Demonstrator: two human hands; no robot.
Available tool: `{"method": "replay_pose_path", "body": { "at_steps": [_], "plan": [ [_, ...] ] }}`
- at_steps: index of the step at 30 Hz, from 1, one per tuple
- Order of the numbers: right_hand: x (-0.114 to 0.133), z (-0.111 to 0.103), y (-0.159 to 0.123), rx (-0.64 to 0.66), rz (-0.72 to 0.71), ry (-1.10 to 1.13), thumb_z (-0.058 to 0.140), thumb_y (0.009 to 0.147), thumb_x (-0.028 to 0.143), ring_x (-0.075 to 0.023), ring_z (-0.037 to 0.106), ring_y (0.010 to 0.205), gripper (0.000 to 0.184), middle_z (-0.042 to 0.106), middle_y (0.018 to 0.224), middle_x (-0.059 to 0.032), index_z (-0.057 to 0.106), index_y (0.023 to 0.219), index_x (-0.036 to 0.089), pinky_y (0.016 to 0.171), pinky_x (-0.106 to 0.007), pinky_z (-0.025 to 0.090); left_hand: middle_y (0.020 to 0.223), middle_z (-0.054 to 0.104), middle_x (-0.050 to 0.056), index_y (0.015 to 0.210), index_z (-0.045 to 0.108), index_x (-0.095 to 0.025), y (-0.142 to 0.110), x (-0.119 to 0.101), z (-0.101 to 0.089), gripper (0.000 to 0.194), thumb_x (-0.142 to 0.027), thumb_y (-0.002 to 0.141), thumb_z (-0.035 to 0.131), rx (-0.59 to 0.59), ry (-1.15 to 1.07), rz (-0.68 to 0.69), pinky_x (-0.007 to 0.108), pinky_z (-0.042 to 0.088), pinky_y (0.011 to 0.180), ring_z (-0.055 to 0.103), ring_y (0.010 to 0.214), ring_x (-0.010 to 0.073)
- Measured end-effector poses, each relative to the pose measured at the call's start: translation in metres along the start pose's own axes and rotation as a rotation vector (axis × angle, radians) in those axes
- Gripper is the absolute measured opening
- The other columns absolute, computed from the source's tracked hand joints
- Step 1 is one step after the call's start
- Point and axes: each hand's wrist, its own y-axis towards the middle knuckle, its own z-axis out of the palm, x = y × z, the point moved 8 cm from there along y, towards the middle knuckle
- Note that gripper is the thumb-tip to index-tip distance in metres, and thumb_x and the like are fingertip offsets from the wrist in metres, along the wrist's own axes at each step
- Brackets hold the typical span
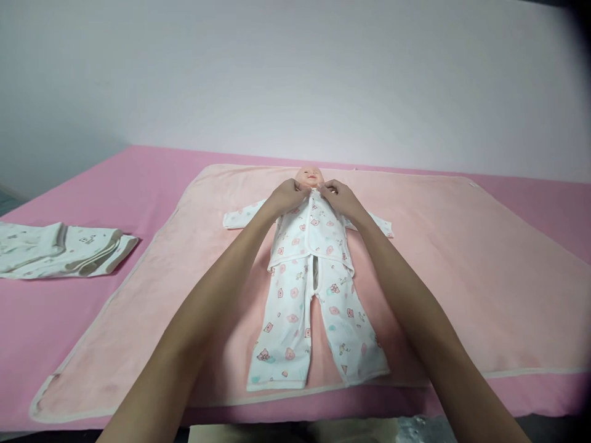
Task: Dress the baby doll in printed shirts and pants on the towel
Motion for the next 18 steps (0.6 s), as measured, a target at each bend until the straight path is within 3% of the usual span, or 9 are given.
{"method": "replay_pose_path", "body": {
  "at_steps": [4, 9, 14, 18],
  "plan": [
    [-0.004, 0.004, 0.015, -0.047, 0.092, -0.03, 0.083, 0.09, 0.043, -0.0179, 0.064, 0.089, 0.028, 0.075, 0.098, -0.0044, 0.077, 0.097, 0.018, 0.085, -0.032, 0.05, 0.054, 0.038, -0.002, 0.066, 0.037, -0.024, 0.016, 0.005, 0.003, 0.044, -0.032, 0.095, 0.068, -0.081, -0.024, -0.035, 0.031, 0.029, 0.059, 0.039, 0.051, 0.0129],
    [-0.01, 0.01, 0.019, -0.011, 0.125, 0.07, 0.089, 0.085, 0.039, -0.0171, 0.063, 0.087, 0.027, 0.075, 0.092, -0.0043, 0.083, 0.097, 0.016, 0.081, -0.03, 0.049, 0.057, 0.039, -0.002, 0.069, 0.041, -0.024, 0.028, 0.019, 0.004, 0.039, -0.034, 0.095, 0.069, -0.035, -0.08, -0.045, 0.031, 0.03, 0.057, 0.04, 0.053, 0.0132],
    [-0.017, 0.009, 0.02, 0.06, 0.149, 0.061, 0.088, 0.086, 0.045, -0.0174, 0.061, 0.086, 0.03, 0.075, 0.093, -0.0044, 0.085, 0.099, 0.018, 0.076, -0.03, 0.046, 0.061, 0.049, -0.001, 0.083, 0.055, -0.023, 0.028, 0.022, 0.002, 0.024, -0.036, 0.091, 0.074, 0.013, -0.038, -0.013, 0.032, 0.035, 0.06, 0.046, 0.056, 0.0158],
    [-0.018, 0.007, 0.022, 0.067, 0.13, 0.002, 0.087, 0.086, 0.05, -0.0167, 0.058, 0.081, 0.033, 0.07, 0.087, -0.0023, 0.082, 0.097, 0.019, 0.072, -0.03, 0.043, 0.065, 0.048, -0.001, 0.077, 0.049, -0.023, 0.028, 0.02, 0.0, 0.031, -0.035, 0.092, 0.073, 0.011, 0.011, 0.014, 0.031, 0.032, 0.06, 0.044, 0.057, 0.0139]
  ]
}}
